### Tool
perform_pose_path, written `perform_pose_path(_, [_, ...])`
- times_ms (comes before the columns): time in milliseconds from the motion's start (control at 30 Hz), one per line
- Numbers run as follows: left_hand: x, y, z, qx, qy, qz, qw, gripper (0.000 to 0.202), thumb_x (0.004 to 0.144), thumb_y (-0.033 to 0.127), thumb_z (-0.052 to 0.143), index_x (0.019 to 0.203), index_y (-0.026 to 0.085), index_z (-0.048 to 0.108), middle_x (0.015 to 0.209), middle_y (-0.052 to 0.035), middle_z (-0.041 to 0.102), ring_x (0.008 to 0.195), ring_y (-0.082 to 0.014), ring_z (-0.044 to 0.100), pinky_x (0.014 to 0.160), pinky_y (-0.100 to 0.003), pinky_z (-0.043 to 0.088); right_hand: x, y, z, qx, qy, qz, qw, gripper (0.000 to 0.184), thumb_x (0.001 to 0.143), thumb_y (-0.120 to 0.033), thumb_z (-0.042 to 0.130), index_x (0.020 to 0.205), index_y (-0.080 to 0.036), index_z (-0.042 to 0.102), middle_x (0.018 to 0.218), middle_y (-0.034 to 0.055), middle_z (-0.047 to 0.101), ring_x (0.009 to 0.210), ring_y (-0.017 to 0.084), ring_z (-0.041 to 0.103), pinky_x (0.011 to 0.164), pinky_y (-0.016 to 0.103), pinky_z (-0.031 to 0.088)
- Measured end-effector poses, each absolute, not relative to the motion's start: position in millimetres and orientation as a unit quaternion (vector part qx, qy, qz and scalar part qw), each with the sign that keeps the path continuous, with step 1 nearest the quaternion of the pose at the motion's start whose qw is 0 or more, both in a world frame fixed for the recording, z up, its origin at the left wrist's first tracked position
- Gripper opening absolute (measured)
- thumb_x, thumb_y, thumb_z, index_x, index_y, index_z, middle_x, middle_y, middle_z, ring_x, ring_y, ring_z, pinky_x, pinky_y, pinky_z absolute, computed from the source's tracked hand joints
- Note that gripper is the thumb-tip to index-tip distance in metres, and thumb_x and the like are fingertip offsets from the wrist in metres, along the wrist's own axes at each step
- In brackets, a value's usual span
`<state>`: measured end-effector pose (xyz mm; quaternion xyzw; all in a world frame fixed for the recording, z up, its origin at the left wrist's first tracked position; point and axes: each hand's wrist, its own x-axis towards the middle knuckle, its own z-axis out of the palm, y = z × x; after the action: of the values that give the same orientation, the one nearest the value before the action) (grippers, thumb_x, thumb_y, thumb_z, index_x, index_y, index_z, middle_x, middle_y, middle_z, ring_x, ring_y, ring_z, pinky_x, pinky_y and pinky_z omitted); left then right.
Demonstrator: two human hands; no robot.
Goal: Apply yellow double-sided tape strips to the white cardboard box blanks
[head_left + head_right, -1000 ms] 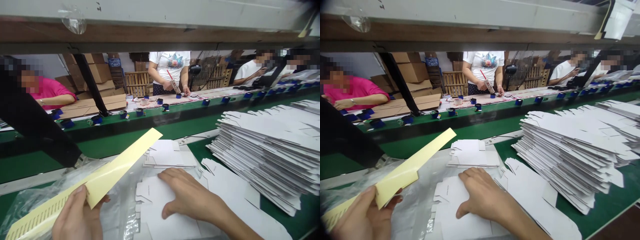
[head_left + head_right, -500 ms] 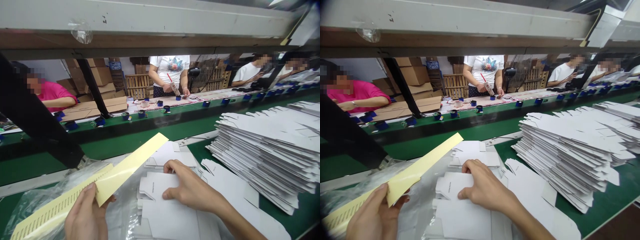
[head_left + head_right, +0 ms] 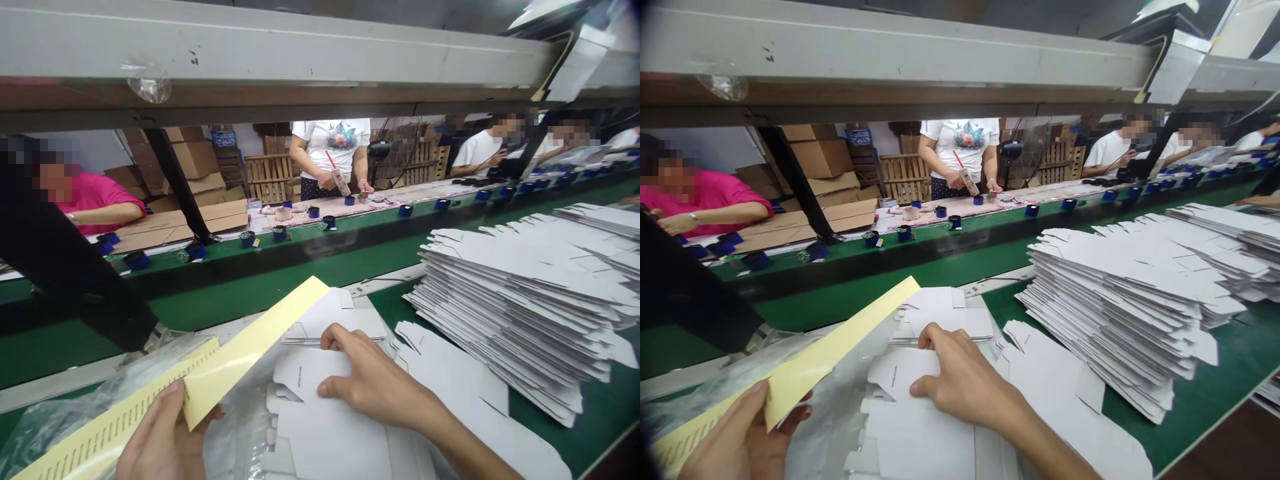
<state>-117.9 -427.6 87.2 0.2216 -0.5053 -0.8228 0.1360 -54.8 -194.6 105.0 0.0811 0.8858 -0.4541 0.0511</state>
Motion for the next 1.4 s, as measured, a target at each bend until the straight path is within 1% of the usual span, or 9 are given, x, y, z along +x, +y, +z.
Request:
perform_pose_path(200, [-123,-433,82,0.228,-0.5,-0.831,0.085,0.01,0.068,0.02,0.076,0.076,0.018,0.07,0.088,-0.0031,0.069,0.07,-0.0214,0.062,0.04,-0.029,0.055,-58,-193,101,0.085,0.892,-0.444,-0.004,0.035,0.078,-0.038,0.07,0.109,-0.028,0.057,0.122,0.0086,0.062,0.119,0.032,0.054,0.088,0.04,0.045])
perform_pose_path(333, [-132,-441,79,0.28,-0.467,-0.838,0.021,0.01,0.067,0.017,0.071,0.076,0.019,0.066,0.078,-0.0016,0.066,0.057,-0.0228,0.064,0.038,-0.033,0.054,-62,-198,107,0.119,0.918,-0.373,-0.067,0.029,0.082,-0.035,0.064,0.109,-0.027,0.061,0.091,0.0043,0.072,0.091,0.028,0.066,0.075,0.035,0.047])
perform_pose_path(433, [-142,-448,73,0.309,-0.459,-0.833,-0.01,0.01,0.067,0.018,0.069,0.076,0.019,0.064,0.074,-0.0037,0.067,0.052,-0.0228,0.063,0.038,-0.034,0.053,-57,-195,115,0.121,0.934,-0.304,-0.141,0.019,0.083,-0.038,0.065,0.097,-0.024,0.067,0.074,0.0011,0.071,0.073,0.025,0.067,0.069,0.032,0.045])
perform_pose_path(600, [-146,-449,64,0.306,-0.462,-0.832,-0.035,0.017,0.065,0.016,0.069,0.08,0.019,0.062,0.075,-0.0049,0.069,0.049,-0.0227,0.062,0.037,-0.035,0.052,-32,-144,125,0.124,0.937,-0.208,-0.252,0.035,0.09,-0.058,0.057,0.084,-0.025,0.071,0.08,0.0017,0.076,0.074,0.024,0.071,0.067,0.032,0.047])
perform_pose_path(800, [-124,-431,81,0.231,-0.507,-0.83,-0.041,0.023,0.069,0.017,0.07,0.091,0.02,0.064,0.075,-0.0024,0.067,0.05,-0.0214,0.062,0.037,-0.032,0.049,-4,-56,92,0.241,0.954,-0.052,-0.168,0.045,0.088,-0.065,0.053,0.095,-0.026,0.074,0.085,0.0063,0.079,0.077,0.032,0.075,0.058,0.037,0.053])
perform_pose_path(967, [-106,-414,104,0.214,-0.524,-0.824,-0.039,0.007,0.076,0.013,0.064,0.082,0.016,0.065,0.076,-0.0028,0.065,0.055,-0.0167,0.06,0.04,-0.027,0.048,18,-56,59,0.142,0.953,0.041,-0.265,0.051,0.096,-0.059,0.041,0.104,-0.019,0.07,0.107,0.0134,0.075,0.093,0.032,0.073,0.066,0.041,0.058])
perform_pose_path(1133, [-105,-412,105,0.205,-0.538,-0.817,-0.038,0.005,0.076,0.016,0.065,0.081,0.014,0.065,0.073,-0.0039,0.065,0.051,-0.017,0.059,0.039,-0.026,0.046,30,-87,39,0.022,0.964,0.048,-0.26,0.052,0.087,-0.063,0.06,0.118,-0.021,0.068,0.116,0.0122,0.074,0.102,0.032,0.071,0.083,0.042,0.059])
perform_pose_path(1267, [-104,-412,105,0.208,-0.533,-0.819,-0.048,0.005,0.076,0.018,0.065,0.08,0.014,0.066,0.072,-0.0019,0.064,0.052,-0.0169,0.059,0.041,-0.027,0.046,29,-103,29,0.019,0.958,0.09,-0.272,0.042,0.091,-0.055,0.055,0.109,-0.021,0.072,0.115,0.0127,0.075,0.1,0.033,0.073,0.08,0.043,0.06])
perform_pose_path(1400, [-101,-411,108,0.203,-0.532,-0.821,-0.048,0.008,0.074,0.019,0.066,0.081,0.015,0.066,0.071,-0.001,0.064,0.053,-0.0171,0.058,0.041,-0.027,0.046,27,-117,27,0.027,0.95,0.11,-0.29,0.035,0.098,-0.042,0.046,0.102,-0.02,0.072,0.109,0.0113,0.078,0.092,0.029,0.076,0.066,0.035,0.061])
